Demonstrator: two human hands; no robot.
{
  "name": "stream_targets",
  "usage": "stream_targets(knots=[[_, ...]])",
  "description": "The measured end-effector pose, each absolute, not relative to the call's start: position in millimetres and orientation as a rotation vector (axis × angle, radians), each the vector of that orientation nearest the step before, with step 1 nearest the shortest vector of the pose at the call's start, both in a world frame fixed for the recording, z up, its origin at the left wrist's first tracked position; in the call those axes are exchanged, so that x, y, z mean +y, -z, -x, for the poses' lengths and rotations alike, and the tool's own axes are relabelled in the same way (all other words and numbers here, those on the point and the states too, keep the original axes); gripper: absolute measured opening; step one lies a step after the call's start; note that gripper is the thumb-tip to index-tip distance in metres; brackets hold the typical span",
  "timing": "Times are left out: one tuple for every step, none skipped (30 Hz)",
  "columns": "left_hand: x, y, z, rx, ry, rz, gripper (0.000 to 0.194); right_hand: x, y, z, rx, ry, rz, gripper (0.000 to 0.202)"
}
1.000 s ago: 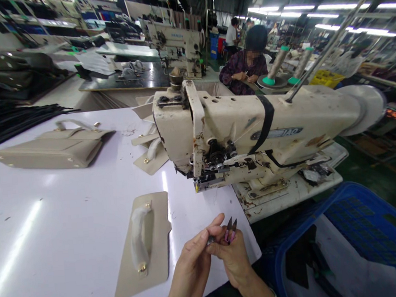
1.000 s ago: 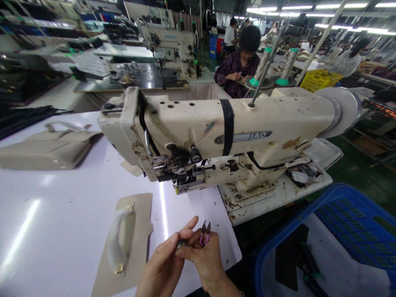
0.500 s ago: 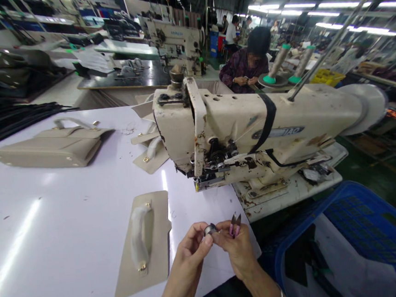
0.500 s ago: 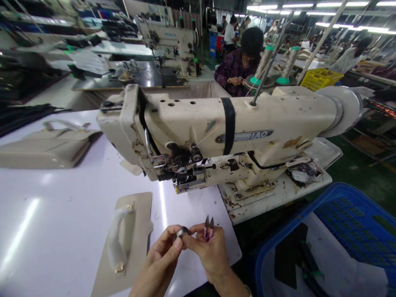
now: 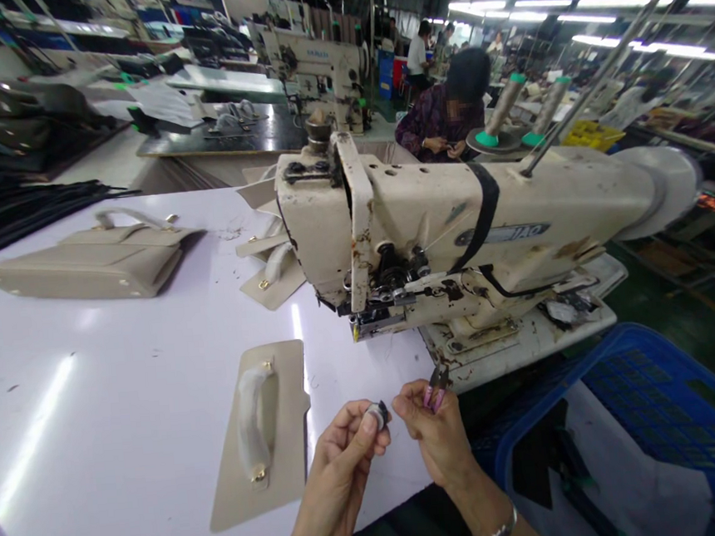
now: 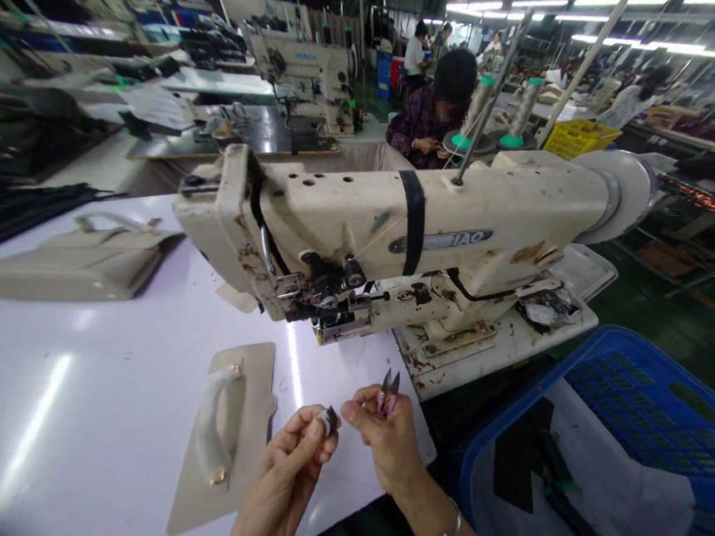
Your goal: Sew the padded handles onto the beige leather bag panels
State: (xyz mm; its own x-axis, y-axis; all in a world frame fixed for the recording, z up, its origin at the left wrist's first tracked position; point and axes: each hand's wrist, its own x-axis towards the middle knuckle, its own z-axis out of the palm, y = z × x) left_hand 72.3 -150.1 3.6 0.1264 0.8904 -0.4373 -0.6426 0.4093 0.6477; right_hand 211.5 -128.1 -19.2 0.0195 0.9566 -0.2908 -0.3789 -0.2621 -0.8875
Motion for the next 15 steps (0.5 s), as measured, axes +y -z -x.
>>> stream_targets(knots=[[-150.6,-4.0,-71.4,0.892,-1.138,-0.338,0.022,-126.3,18.3,-215.3,-0.784,-1.490,1.171,0.032],[-151.0,-4.6,-70.3,0.893,-1.126,-0.343,0.023,-124.3,16.9,-219.5,-0.862,-1.468,1.193,0.031],[-151.3,-5.2,-69.1,0.893,-1.110,-0.351,0.023,-122.2,14.8,-223.8,-0.942,-1.444,1.213,0.029],[-151.7,-5.9,-67.9,0.896,-1.092,-0.359,0.025,-119.8,11.8,-227.8,-1.017,-1.424,1.224,0.027],[-152.1,-6.7,-66.9,0.901,-1.073,-0.369,0.026,-117.4,7.9,-231.2,-1.085,-1.407,1.228,0.026],[-152.6,-7.3,-66.2,0.906,-1.054,-0.378,0.028,-114.9,3.2,-233.8,-1.144,-1.391,1.227,0.025],[-153.2,-7.9,-65.7,0.910,-1.040,-0.385,0.029,-112.4,-2.3,-235.4,-1.199,-1.377,1.222,0.024],[-153.9,-8.4,-65.5,0.911,-1.024,-0.393,0.030,-110.1,-8.2,-235.9,-1.250,-1.365,1.213,0.024],[-154.6,-8.7,-65.4,0.908,-1.009,-0.403,0.031,-108.0,-14.2,-235.5,-1.304,-1.355,1.200,0.023],[-155.2,-9.0,-65.3,0.904,-0.996,-0.416,0.031,-106.1,-19.9,-234.3,-1.364,-1.345,1.186,0.023],[-155.5,-9.3,-65.1,0.901,-0.985,-0.434,0.031,-104.4,-25.0,-232.7,-1.423,-1.337,1.174,0.023],[-155.5,-9.5,-64.7,0.899,-0.976,-0.456,0.030,-102.9,-29.2,-230.8,-1.479,-1.329,1.164,0.024],[-155.3,-9.8,-64.0,0.897,-0.972,-0.480,0.029,-101.6,-32.4,-229.0,-1.529,-1.323,1.158,0.025],[-154.7,-10.0,-62.9,0.893,-0.970,-0.506,0.028,-100.4,-34.6,-227.2,-1.571,-1.313,1.157,0.027],[-153.9,-10.2,-61.7,0.887,-0.966,-0.533,0.026,-99.4,-35.7,-225.6,-1.603,-1.303,1.159,0.028]])
